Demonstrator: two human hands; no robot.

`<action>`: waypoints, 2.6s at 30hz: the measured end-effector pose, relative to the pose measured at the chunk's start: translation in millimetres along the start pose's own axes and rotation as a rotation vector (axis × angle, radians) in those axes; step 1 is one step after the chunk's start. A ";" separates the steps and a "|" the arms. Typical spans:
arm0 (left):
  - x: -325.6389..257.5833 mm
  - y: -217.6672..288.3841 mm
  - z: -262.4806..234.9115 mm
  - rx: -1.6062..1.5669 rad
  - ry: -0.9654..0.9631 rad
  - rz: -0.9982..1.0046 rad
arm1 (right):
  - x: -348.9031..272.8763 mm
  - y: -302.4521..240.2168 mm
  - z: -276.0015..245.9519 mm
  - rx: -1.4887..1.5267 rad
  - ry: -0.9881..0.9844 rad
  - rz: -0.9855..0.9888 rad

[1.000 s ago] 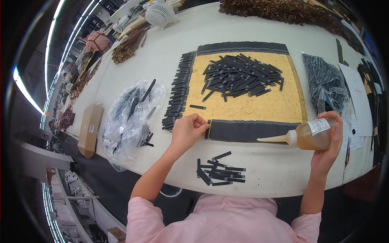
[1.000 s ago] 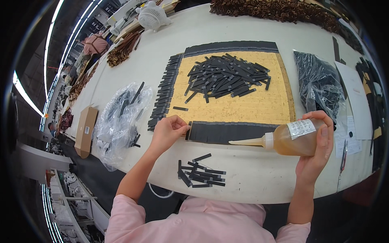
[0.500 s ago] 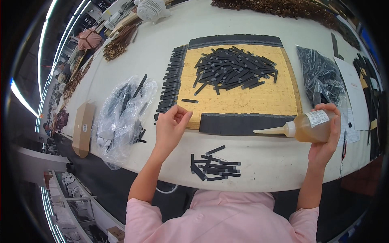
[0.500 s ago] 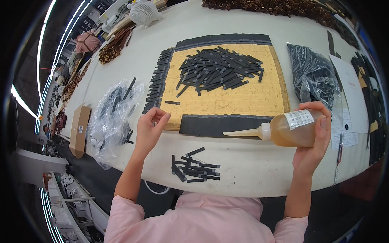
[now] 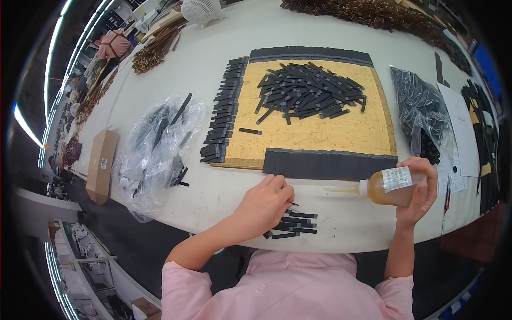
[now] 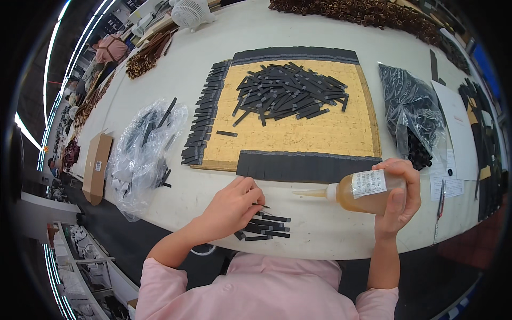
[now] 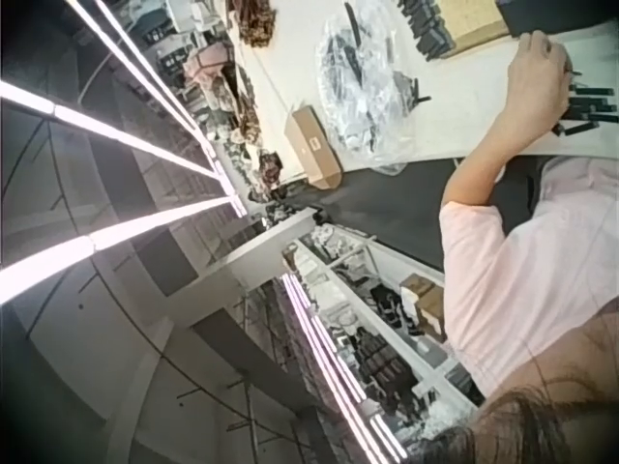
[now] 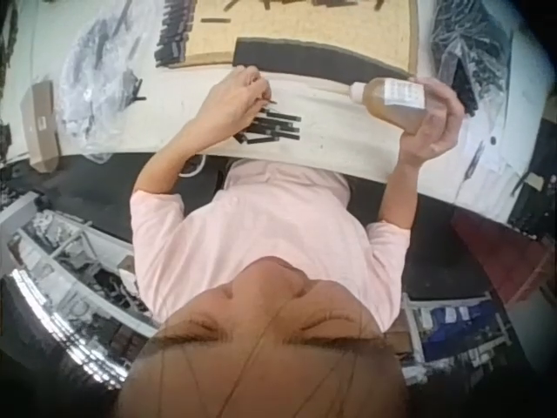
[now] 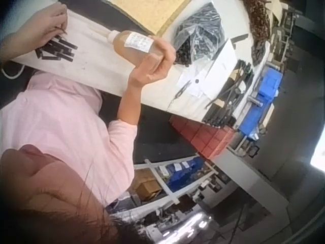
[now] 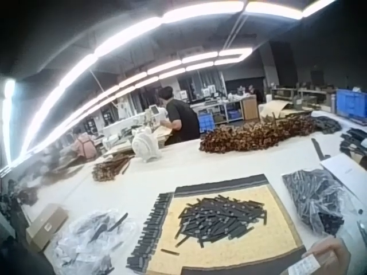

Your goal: Applying adhesive to small leather components and mounting them onto a base strip for product assembly.

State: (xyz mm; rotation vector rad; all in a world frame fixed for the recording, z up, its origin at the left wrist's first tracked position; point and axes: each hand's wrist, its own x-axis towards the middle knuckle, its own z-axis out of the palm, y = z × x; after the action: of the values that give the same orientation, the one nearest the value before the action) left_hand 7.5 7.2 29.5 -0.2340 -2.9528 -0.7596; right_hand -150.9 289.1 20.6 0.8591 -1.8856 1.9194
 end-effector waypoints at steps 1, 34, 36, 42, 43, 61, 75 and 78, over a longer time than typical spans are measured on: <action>1.2 5.8 -13.3 -0.002 0.001 0.007 | -0.2 1.2 -1.4 0.046 0.023 0.049; -10.9 6.0 36.9 -1.548 0.341 -0.754 | -32.6 1.2 37.5 0.237 0.127 0.538; -14.4 -1.4 42.3 -1.581 0.334 -0.727 | -32.4 3.8 38.3 0.230 0.121 0.542; -10.7 0.4 36.9 -1.580 0.321 -0.729 | -29.7 1.8 41.3 0.241 0.122 0.558; -10.2 0.9 36.5 -1.578 0.321 -0.739 | -29.9 2.0 41.3 0.238 0.114 0.565; -10.3 3.9 34.6 -1.595 0.339 -0.749 | -30.3 2.5 36.8 0.231 0.130 0.576; -10.7 1.3 37.0 -1.577 0.325 -0.729 | -31.0 3.5 37.8 0.227 0.085 0.581; -10.6 2.3 36.9 -1.580 0.330 -0.731 | -32.7 4.1 34.7 0.241 0.049 0.585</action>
State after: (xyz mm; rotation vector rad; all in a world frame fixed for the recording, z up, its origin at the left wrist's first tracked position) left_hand 16.7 25.8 -3.0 0.8210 -1.4066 -2.6083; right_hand -121.4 260.7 -4.4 0.3211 -2.0604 2.5150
